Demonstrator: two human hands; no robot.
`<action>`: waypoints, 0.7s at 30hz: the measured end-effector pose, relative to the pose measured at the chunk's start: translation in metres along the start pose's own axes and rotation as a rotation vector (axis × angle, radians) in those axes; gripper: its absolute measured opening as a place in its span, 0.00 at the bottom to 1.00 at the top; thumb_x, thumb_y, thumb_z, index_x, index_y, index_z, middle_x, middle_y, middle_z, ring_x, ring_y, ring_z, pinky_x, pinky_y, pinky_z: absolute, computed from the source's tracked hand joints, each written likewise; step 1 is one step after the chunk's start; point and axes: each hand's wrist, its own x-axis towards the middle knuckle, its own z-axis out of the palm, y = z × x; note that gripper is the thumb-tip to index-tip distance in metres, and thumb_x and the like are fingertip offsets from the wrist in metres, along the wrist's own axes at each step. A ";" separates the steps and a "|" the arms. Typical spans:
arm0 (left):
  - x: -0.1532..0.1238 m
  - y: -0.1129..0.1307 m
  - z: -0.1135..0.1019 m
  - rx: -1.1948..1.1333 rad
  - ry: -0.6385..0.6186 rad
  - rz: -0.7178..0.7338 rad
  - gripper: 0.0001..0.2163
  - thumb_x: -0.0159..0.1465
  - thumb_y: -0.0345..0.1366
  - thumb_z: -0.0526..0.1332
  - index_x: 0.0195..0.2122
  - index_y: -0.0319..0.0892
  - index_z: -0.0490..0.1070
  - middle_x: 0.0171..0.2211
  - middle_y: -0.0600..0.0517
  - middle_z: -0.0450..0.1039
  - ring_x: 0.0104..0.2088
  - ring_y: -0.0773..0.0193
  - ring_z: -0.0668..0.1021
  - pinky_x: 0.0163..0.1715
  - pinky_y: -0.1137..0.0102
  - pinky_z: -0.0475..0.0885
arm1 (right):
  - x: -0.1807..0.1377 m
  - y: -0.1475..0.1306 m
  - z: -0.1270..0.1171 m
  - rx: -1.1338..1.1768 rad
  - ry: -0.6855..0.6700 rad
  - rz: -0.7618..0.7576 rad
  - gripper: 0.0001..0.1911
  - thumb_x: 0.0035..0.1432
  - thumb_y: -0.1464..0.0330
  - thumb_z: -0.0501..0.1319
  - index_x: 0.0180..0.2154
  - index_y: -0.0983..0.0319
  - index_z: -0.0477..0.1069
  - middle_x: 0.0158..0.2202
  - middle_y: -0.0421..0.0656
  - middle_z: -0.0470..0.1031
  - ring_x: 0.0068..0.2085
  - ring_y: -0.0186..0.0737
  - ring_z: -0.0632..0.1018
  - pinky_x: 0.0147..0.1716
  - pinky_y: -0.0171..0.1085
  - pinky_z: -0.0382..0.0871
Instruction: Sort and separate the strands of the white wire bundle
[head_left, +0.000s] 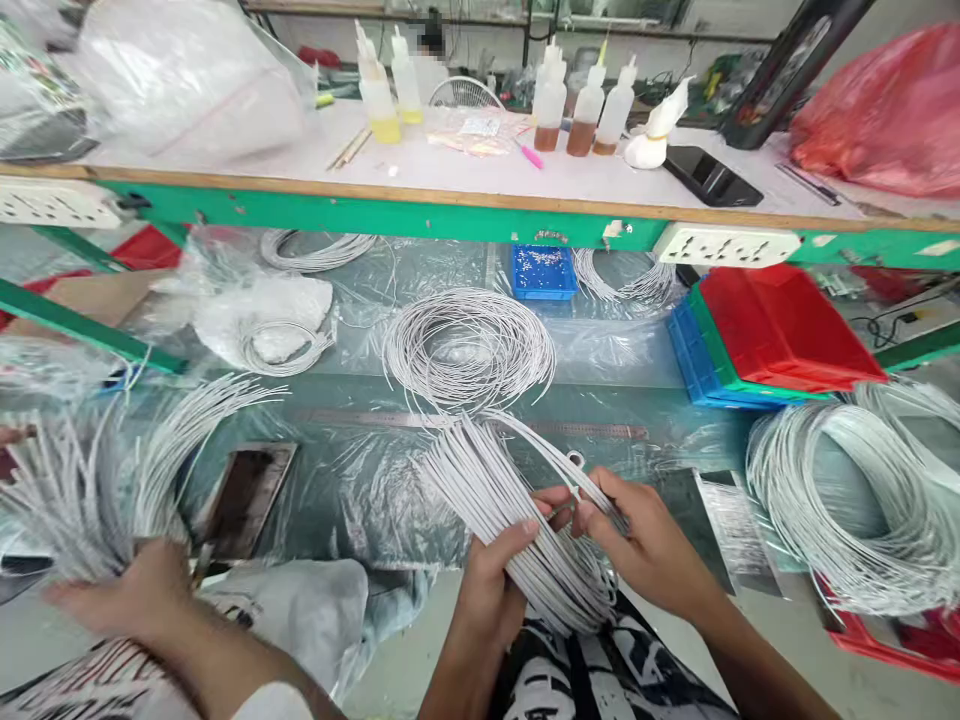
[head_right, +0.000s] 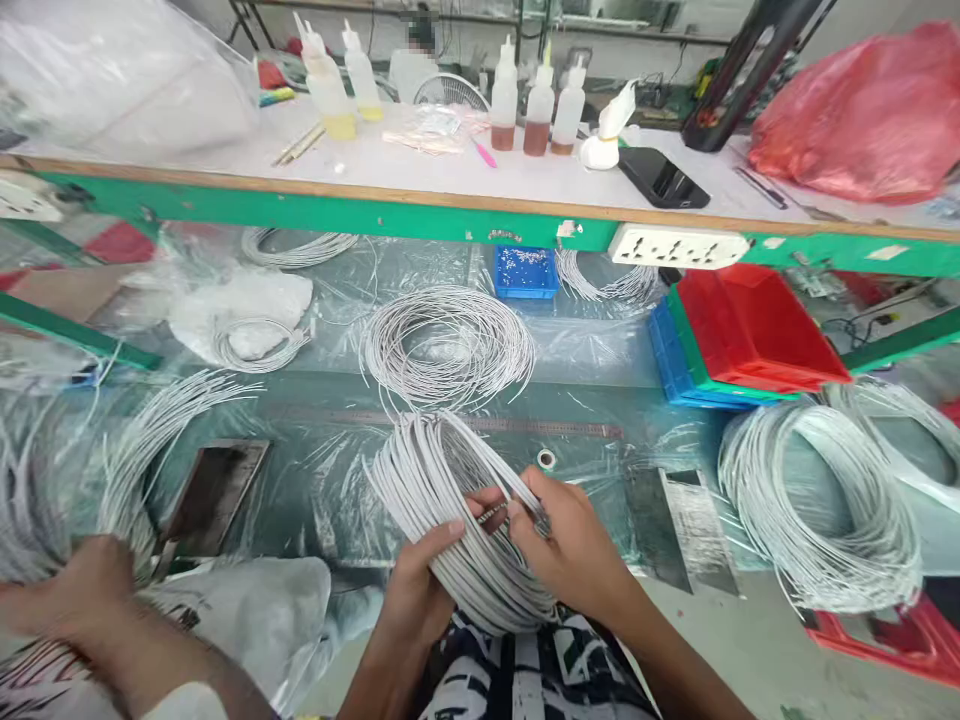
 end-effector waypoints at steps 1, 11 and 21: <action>0.000 -0.001 0.000 0.009 0.021 0.002 0.08 0.53 0.35 0.71 0.33 0.38 0.82 0.44 0.44 0.81 0.49 0.46 0.79 0.53 0.57 0.73 | 0.000 -0.001 0.000 0.077 -0.035 0.014 0.14 0.68 0.60 0.51 0.31 0.59 0.61 0.24 0.37 0.66 0.26 0.38 0.69 0.29 0.36 0.60; 0.001 -0.003 0.003 -0.016 0.059 -0.042 0.09 0.53 0.34 0.71 0.35 0.38 0.81 0.45 0.43 0.80 0.49 0.48 0.80 0.53 0.58 0.73 | 0.004 -0.007 0.010 0.202 -0.116 0.082 0.13 0.62 0.62 0.59 0.28 0.62 0.68 0.25 0.37 0.66 0.27 0.35 0.65 0.28 0.33 0.57; 0.003 -0.003 0.003 -0.010 0.007 -0.014 0.07 0.53 0.34 0.70 0.33 0.38 0.81 0.48 0.43 0.79 0.53 0.45 0.77 0.58 0.56 0.69 | 0.002 -0.001 -0.007 -0.102 0.024 -0.041 0.12 0.67 0.63 0.52 0.31 0.59 0.60 0.25 0.38 0.66 0.26 0.37 0.67 0.27 0.35 0.57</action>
